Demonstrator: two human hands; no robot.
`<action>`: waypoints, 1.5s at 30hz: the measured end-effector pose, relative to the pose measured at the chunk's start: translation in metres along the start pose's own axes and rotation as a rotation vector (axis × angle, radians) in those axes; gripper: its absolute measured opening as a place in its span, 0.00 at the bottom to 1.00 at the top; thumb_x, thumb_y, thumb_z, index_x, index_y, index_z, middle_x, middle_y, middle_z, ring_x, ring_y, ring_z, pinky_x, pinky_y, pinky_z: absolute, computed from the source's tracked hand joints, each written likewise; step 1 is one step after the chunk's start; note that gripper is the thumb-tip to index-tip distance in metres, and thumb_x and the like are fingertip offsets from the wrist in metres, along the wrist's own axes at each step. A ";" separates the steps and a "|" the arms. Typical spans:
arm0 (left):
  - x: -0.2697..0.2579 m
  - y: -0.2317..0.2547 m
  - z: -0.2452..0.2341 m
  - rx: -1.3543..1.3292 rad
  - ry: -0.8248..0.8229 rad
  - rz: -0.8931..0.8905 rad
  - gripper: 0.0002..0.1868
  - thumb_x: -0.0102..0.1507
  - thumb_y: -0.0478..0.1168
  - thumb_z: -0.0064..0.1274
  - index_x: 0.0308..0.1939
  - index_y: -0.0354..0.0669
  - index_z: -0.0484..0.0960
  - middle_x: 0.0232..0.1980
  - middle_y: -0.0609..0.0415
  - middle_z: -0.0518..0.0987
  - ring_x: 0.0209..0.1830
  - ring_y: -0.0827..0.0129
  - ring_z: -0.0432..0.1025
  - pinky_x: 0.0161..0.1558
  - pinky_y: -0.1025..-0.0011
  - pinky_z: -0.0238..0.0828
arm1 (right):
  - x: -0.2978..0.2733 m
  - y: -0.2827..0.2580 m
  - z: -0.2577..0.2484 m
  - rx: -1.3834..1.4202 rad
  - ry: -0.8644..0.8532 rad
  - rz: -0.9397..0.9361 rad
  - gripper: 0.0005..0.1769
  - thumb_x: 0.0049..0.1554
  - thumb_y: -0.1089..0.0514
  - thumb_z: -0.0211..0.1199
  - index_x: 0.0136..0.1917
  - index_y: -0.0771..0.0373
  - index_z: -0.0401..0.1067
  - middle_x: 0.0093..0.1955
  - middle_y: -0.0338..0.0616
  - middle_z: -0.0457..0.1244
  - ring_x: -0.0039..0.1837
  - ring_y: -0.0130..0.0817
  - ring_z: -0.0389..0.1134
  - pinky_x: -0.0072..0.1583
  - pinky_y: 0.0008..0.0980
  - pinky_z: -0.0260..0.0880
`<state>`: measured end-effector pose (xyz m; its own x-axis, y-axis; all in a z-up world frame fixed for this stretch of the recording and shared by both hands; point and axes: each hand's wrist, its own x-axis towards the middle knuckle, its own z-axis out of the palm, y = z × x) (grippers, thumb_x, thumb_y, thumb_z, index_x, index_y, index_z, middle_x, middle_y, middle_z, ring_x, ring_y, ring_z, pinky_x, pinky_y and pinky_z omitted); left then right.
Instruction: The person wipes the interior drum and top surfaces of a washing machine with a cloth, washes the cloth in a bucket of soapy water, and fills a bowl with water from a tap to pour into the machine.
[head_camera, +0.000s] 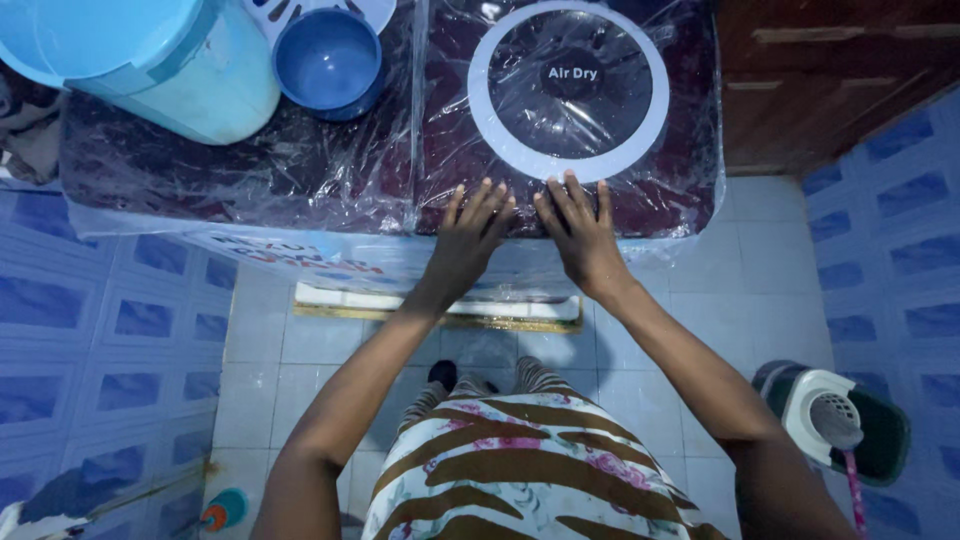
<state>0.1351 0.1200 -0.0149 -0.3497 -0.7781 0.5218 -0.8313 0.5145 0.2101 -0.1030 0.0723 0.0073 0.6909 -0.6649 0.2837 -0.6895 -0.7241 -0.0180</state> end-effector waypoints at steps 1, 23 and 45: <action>-0.002 0.002 0.002 0.004 0.004 0.000 0.35 0.62 0.40 0.57 0.74 0.39 0.66 0.77 0.43 0.63 0.81 0.50 0.53 0.77 0.41 0.43 | 0.000 0.000 0.000 0.014 0.009 0.001 0.45 0.51 0.74 0.55 0.80 0.59 0.56 0.84 0.53 0.45 0.86 0.53 0.40 0.78 0.72 0.34; 0.039 0.016 -0.005 -0.762 -0.291 -0.204 0.25 0.63 0.55 0.60 0.54 0.40 0.87 0.55 0.42 0.85 0.57 0.58 0.77 0.63 0.60 0.69 | 0.044 0.001 -0.094 0.118 0.346 -0.152 0.30 0.49 0.70 0.56 0.66 0.66 0.71 0.69 0.53 0.64 0.75 0.52 0.61 0.75 0.60 0.54; 0.266 -0.032 -0.148 -0.694 -0.246 -0.348 0.37 0.79 0.61 0.35 0.47 0.26 0.83 0.40 0.33 0.81 0.43 0.51 0.77 0.47 0.53 0.74 | 0.175 0.074 -0.232 -0.510 0.518 -0.347 0.30 0.66 0.60 0.65 0.78 0.73 0.66 0.68 0.50 0.63 0.73 0.44 0.63 0.68 0.45 0.60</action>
<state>0.1331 -0.0496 0.2396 -0.2723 -0.9500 0.1526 -0.4810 0.2718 0.8335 -0.0833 -0.0552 0.2784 0.7816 -0.1578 0.6035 -0.5549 -0.6180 0.5570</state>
